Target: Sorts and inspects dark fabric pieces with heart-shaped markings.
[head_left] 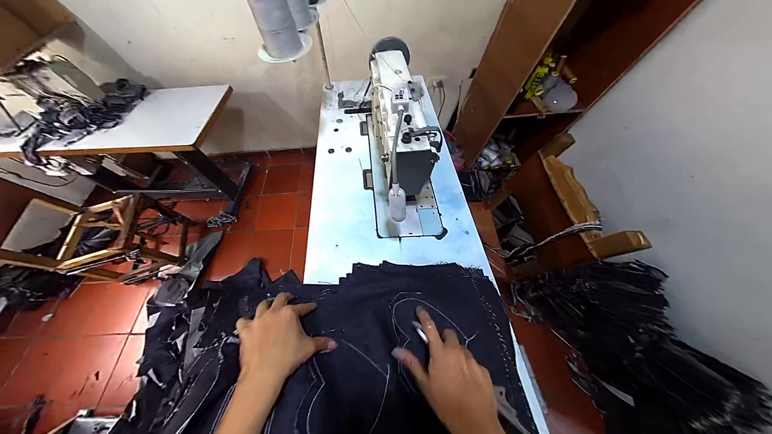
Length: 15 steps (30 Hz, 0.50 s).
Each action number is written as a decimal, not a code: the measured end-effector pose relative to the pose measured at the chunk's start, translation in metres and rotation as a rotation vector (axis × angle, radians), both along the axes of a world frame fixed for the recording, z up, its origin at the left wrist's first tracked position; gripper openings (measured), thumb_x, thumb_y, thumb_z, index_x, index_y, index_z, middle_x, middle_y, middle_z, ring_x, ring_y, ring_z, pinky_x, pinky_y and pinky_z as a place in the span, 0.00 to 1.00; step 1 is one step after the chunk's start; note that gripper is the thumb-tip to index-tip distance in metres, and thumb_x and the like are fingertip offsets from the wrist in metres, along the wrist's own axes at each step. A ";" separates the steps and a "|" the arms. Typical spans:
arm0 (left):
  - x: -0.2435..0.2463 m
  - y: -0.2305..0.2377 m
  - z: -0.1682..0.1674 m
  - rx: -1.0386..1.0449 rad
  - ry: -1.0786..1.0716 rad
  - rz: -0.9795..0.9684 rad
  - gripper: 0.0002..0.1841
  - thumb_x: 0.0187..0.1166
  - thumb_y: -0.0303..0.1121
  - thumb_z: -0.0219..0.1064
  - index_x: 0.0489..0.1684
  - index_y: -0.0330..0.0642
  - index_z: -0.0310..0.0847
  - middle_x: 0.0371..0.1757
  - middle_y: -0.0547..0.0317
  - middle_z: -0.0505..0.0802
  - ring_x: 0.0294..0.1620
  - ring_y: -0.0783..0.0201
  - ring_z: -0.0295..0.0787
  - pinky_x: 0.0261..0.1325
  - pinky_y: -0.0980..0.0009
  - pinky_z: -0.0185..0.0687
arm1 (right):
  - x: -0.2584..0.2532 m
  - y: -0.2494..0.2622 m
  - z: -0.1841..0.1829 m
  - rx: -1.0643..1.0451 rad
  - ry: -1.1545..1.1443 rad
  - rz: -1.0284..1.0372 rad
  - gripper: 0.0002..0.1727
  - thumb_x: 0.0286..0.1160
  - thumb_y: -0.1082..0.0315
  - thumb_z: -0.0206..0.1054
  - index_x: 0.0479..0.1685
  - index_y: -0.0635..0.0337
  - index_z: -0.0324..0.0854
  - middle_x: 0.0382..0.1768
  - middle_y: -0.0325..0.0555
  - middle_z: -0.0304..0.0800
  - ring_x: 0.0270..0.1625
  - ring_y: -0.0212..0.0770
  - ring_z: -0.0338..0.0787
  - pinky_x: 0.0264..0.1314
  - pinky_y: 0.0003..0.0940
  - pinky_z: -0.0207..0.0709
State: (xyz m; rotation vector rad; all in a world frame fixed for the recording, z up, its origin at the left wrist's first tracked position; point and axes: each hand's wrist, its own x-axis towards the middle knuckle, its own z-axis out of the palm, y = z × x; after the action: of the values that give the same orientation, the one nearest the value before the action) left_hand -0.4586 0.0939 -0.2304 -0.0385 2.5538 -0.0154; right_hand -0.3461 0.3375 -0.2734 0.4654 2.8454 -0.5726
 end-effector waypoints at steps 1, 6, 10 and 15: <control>-0.002 0.002 0.003 0.017 -0.028 0.000 0.42 0.48 0.79 0.74 0.71 0.79 0.84 0.82 0.64 0.81 0.83 0.44 0.71 0.75 0.29 0.61 | 0.001 -0.001 -0.023 0.063 0.012 -0.023 0.52 0.66 0.21 0.62 0.90 0.40 0.67 0.52 0.69 0.90 0.40 0.69 0.92 0.33 0.64 0.84; 0.020 -0.027 0.007 0.378 0.400 -0.157 0.31 0.76 0.68 0.64 0.73 0.62 0.86 0.81 0.56 0.81 0.85 0.50 0.72 0.87 0.33 0.51 | -0.011 0.003 -0.030 0.169 -0.093 0.023 0.50 0.72 0.20 0.54 0.94 0.33 0.57 0.57 0.70 0.88 0.47 0.70 0.92 0.44 0.67 0.83; 0.128 -0.082 0.045 0.866 1.286 -0.269 0.15 0.86 0.47 0.63 0.59 0.54 0.89 0.58 0.63 0.93 0.64 0.65 0.87 0.69 0.62 0.84 | -0.017 0.004 -0.018 0.157 -0.203 0.043 0.51 0.71 0.19 0.52 0.96 0.32 0.53 0.65 0.71 0.85 0.60 0.73 0.89 0.55 0.73 0.79; 0.271 -0.140 -0.074 0.737 0.938 -0.241 0.27 0.90 0.55 0.51 0.31 0.45 0.89 0.31 0.56 0.93 0.38 0.58 0.92 0.46 0.60 0.88 | -0.024 0.007 -0.015 0.166 -0.245 0.049 0.50 0.71 0.22 0.58 0.95 0.31 0.54 0.62 0.70 0.88 0.63 0.74 0.87 0.60 0.76 0.76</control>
State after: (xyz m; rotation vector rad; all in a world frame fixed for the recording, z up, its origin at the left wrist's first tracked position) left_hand -0.1873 -0.0459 -0.3043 0.6916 3.2632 1.0687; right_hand -0.3702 0.3447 -0.2880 0.4564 2.6704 -0.2517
